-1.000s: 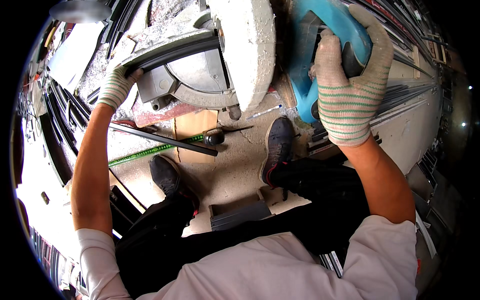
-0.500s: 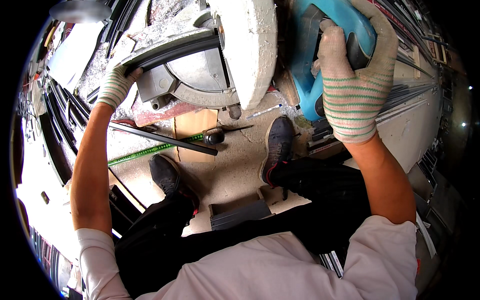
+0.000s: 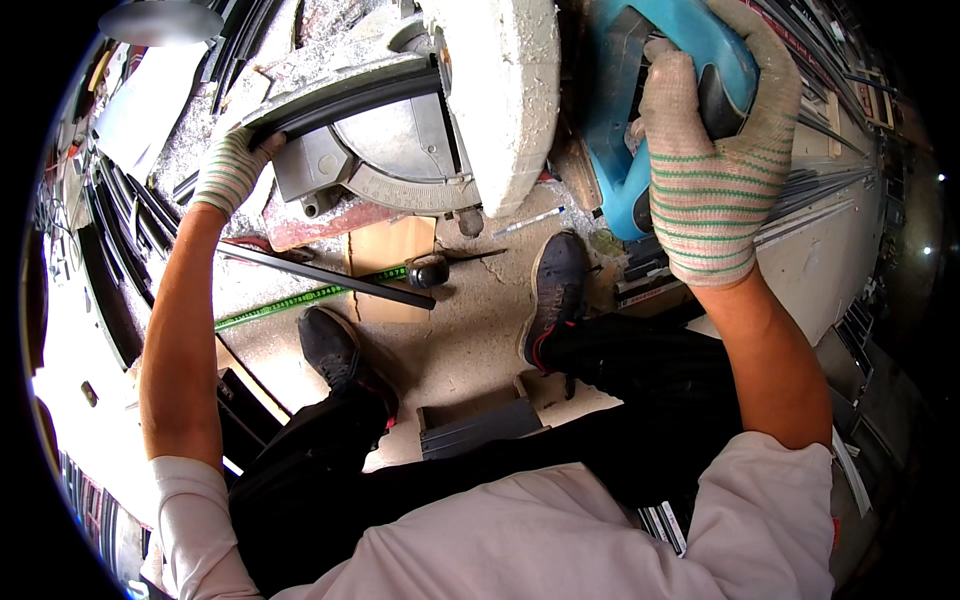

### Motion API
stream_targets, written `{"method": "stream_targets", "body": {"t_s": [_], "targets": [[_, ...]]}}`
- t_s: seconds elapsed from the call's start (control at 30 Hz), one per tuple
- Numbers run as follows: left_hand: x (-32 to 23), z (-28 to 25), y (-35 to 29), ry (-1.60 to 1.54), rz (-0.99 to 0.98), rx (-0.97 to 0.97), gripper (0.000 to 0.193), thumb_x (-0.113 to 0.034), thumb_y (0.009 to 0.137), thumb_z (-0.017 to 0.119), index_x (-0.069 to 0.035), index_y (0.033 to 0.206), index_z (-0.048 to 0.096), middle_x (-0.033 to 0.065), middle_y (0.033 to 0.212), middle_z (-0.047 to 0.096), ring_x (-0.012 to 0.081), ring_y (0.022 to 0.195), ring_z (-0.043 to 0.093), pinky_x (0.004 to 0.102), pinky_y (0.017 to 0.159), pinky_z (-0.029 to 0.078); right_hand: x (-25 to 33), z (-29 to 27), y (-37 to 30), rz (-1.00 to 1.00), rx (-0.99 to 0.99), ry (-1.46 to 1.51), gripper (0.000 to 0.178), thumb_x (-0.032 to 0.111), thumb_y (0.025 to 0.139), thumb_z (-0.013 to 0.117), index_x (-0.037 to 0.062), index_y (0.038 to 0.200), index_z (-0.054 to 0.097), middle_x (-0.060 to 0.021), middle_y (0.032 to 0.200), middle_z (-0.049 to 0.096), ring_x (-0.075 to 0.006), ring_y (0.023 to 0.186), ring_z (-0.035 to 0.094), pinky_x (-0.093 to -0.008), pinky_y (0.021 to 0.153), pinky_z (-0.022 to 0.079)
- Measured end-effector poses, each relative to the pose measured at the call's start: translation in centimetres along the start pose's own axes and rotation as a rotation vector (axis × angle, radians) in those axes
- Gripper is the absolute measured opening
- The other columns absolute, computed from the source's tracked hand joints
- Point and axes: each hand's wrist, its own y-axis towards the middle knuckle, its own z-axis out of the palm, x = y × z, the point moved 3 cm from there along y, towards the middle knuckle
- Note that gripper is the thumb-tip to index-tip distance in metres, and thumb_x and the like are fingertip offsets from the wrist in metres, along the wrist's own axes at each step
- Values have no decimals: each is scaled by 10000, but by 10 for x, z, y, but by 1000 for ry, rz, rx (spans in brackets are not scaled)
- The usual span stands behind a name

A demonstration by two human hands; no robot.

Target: The person measures and cuts black plastic window frame profiles using a miter saw, then fits the cut pieces into a white window frame. The person repeats the process for multiple pieces, checking fit and alignment.

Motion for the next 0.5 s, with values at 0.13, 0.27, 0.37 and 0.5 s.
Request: {"method": "stream_targets", "body": {"t_s": [0.13, 0.27, 0.37, 0.5], "targets": [[12, 5, 1, -3, 0, -7, 418, -390, 925, 747, 22, 998, 753, 240, 858, 715, 383, 793, 695, 434, 790, 541, 2, 1, 1, 2, -4, 4, 533, 214, 995, 703, 36, 1438, 464, -91, 1075, 707, -104, 808, 645, -297, 811, 597], [11, 8, 4, -7, -60, 69, 349, -298, 951, 742, 1, 1131, 732, 189, 959, 739, 281, 857, 671, 393, 868, 529, 5, 3, 1, 16, 2, 11, 518, 211, 1004, 690, 36, 1436, 464, -90, 1063, 703, -107, 812, 648, -282, 754, 599], [10, 7, 2, -27, 7, -10, 411, -387, 923, 750, 18, 994, 755, 237, 848, 714, 375, 766, 684, 432, 780, 539, 8, 0, 5, -21, 19, -94, 512, 213, 1008, 683, 34, 1434, 462, -79, 1016, 688, -109, 803, 646, -276, 736, 596], [16, 9, 3, -52, 22, -10, 390, -372, 922, 755, 13, 981, 759, 231, 824, 712, 366, 734, 673, 426, 769, 541, 10, -8, 18, -195, 11, -357, 520, 235, 1009, 685, 29, 1431, 460, -56, 913, 660, -106, 767, 635, -274, 739, 581]]}}
